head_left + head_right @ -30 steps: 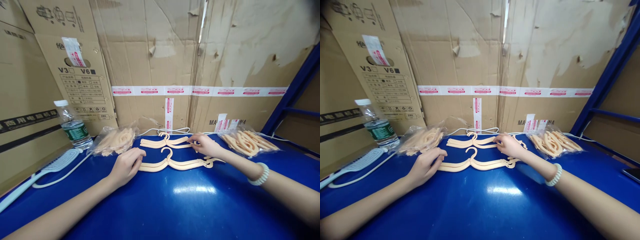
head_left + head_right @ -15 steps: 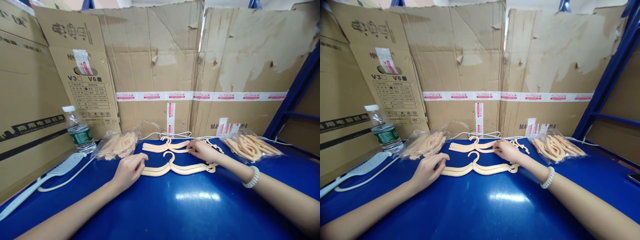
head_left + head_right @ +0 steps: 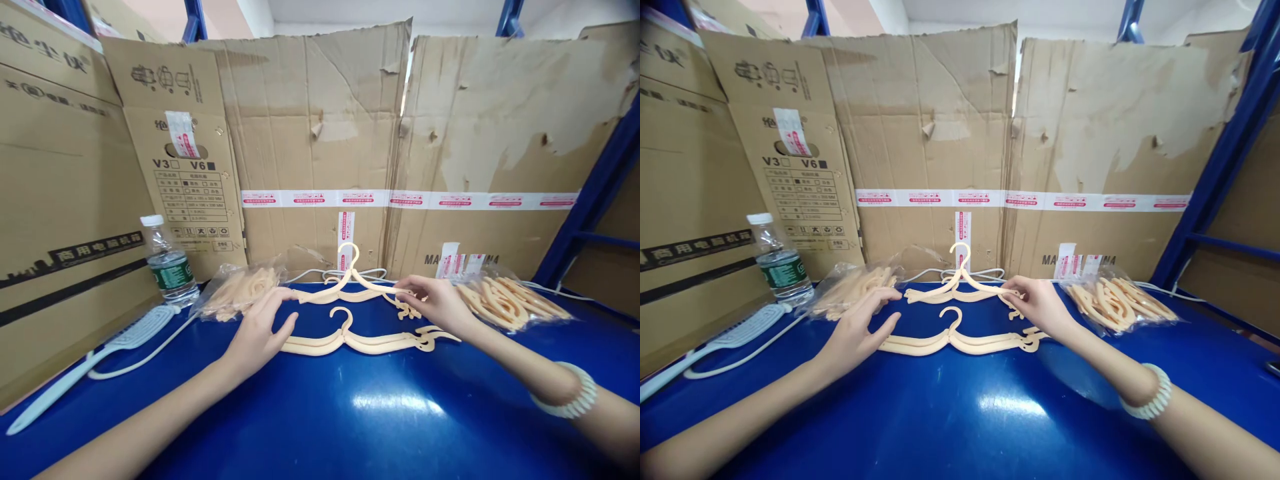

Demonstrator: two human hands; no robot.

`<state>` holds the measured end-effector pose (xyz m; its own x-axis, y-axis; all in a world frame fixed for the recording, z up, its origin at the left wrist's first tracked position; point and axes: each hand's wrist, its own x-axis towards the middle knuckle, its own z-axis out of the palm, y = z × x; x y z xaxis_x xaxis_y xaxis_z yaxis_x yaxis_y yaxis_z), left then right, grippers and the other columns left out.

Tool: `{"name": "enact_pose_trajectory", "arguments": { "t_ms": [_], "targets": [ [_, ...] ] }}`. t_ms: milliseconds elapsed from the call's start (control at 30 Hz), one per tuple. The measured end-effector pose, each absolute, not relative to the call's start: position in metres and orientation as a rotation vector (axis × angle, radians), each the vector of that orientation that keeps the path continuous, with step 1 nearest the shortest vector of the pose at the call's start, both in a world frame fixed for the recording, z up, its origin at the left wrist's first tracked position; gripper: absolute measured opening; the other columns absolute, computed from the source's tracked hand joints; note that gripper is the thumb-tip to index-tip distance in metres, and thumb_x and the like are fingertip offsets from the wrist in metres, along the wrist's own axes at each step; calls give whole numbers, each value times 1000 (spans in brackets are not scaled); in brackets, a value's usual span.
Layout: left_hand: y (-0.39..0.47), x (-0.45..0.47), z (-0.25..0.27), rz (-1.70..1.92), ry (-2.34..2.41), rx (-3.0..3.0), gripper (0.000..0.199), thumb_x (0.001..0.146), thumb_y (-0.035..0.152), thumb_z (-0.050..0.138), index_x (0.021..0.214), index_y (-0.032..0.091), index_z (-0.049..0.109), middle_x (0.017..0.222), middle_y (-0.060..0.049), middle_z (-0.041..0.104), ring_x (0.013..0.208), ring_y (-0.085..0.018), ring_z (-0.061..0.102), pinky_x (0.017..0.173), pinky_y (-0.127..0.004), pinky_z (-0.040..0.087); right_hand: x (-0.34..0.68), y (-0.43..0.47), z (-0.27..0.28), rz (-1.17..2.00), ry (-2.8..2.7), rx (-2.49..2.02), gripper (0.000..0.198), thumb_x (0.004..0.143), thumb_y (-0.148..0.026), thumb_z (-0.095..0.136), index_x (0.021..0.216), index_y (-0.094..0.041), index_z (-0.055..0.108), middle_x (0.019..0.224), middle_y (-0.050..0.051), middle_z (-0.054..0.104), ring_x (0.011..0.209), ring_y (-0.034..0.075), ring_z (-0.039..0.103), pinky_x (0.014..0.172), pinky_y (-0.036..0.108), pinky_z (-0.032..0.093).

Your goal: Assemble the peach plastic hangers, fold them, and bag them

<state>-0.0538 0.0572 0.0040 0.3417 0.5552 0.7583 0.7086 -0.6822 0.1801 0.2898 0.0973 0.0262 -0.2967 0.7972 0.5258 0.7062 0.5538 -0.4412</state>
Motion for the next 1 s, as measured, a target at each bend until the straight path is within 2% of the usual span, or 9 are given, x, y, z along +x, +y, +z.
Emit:
{"name": "enact_pose_trajectory", "arguments": {
  "t_ms": [100,200,300,367,500,633,733,867,1000],
  "targets": [
    [56,-53,6,-1174,-1211,-2519,32,94,23,48,126,21,47,128,-13,57,121,-26,53,97,-45,47,289,82,21,210,-1982,-1163,22,85,-42,58,90,-24,69,85,4,75,68,20,69,63,31,54],
    [55,-53,3,-1108,-1251,-2623,37,97,24,44,133,21,43,127,-13,59,115,-25,58,91,-41,51,284,71,10,170,-1939,-1110,20,84,-40,61,92,-24,70,88,4,75,65,19,68,61,31,54],
    [54,-51,-2,-1081,-1242,-2719,27,98,21,40,121,21,53,103,-8,69,94,-22,66,81,-35,53,280,63,5,91,-1977,-1063,16,84,-36,62,92,-25,71,84,3,74,65,18,66,62,30,53],
    [54,-50,-5,-1106,-1270,-2733,23,98,20,39,111,21,58,91,-4,69,85,-20,67,75,-32,52,282,62,7,91,-2033,-1026,15,84,-34,62,93,-26,71,85,3,74,72,19,68,68,31,53],
    [55,-48,-13,-1225,-1373,-2634,19,97,22,42,98,21,60,81,-2,66,78,-19,64,70,-29,49,302,72,18,202,-2011,-1066,22,89,-38,56,99,-23,69,99,5,73,90,21,68,82,34,53],
    [58,-48,-20,-1275,-1414,-2570,19,96,25,43,94,22,61,80,-2,64,79,-19,61,71,-29,47,332,95,13,210,-1914,-1238,24,87,-38,55,97,-21,69,95,6,74,86,22,69,76,36,56],
    [58,-47,-22,-1297,-1467,-2565,19,95,27,44,93,22,62,83,-2,64,82,-20,61,74,-29,46,344,110,1,37,-2046,-1265,24,86,-35,55,93,-19,71,94,8,74,86,24,69,79,39,55],
    [57,-45,-22,-1312,-1489,-2585,20,95,29,45,94,21,63,85,-2,65,84,-20,60,76,-30,46,345,117,-11,-192,-2308,-1198,25,85,-30,55,101,-19,71,101,10,72,97,28,64,86,44,53],
    [56,-44,-21,-1324,-1516,-2580,20,95,31,45,95,21,63,86,-3,65,84,-20,60,76,-30,44,347,121,-14,-261,-2352,-1191,28,90,-23,47,106,-17,70,104,11,71,97,28,62,87,44,52]
  ]
}}
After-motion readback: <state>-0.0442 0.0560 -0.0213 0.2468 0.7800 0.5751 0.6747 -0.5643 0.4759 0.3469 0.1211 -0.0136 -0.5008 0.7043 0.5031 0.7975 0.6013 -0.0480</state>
